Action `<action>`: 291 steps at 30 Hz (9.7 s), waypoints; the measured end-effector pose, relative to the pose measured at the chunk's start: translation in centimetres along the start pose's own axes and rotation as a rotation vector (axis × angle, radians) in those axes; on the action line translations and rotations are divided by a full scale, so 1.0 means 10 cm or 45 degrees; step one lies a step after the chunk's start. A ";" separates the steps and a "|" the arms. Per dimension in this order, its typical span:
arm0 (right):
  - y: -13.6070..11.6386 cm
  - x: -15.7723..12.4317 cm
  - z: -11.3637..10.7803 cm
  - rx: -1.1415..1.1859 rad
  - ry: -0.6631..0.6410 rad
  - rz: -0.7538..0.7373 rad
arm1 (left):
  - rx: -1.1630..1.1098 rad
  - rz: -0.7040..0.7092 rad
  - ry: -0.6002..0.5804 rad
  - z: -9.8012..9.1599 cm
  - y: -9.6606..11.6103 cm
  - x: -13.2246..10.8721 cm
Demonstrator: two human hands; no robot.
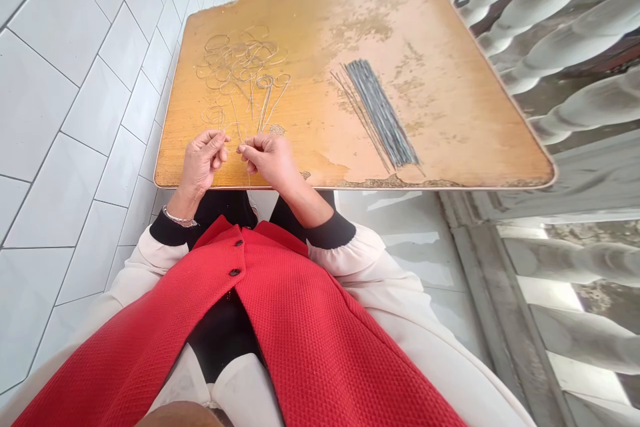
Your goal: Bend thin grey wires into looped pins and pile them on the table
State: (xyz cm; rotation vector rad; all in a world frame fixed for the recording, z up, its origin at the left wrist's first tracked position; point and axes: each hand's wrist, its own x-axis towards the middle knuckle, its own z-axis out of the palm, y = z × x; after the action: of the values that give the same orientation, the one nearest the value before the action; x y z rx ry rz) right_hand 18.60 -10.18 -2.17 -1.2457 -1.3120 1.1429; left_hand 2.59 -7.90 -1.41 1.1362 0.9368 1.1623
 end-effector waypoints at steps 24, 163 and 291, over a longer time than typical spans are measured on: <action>-0.05 -0.06 0.06 0.082 -0.048 0.147 | 0.804 0.601 0.138 -0.11 -0.14 0.10; 0.11 -0.01 0.09 0.659 -0.035 0.112 | 0.035 0.019 0.135 -0.04 -0.08 0.00; -0.06 0.07 -0.06 0.169 -0.146 -0.078 | 0.546 0.704 -0.284 -0.23 -0.24 0.05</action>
State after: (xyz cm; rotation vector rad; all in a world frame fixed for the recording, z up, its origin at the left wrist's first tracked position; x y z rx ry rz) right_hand 19.07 -9.45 -1.46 -1.0499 -1.3266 1.2522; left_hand 0.88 -7.05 -4.19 1.9172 0.7332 1.2597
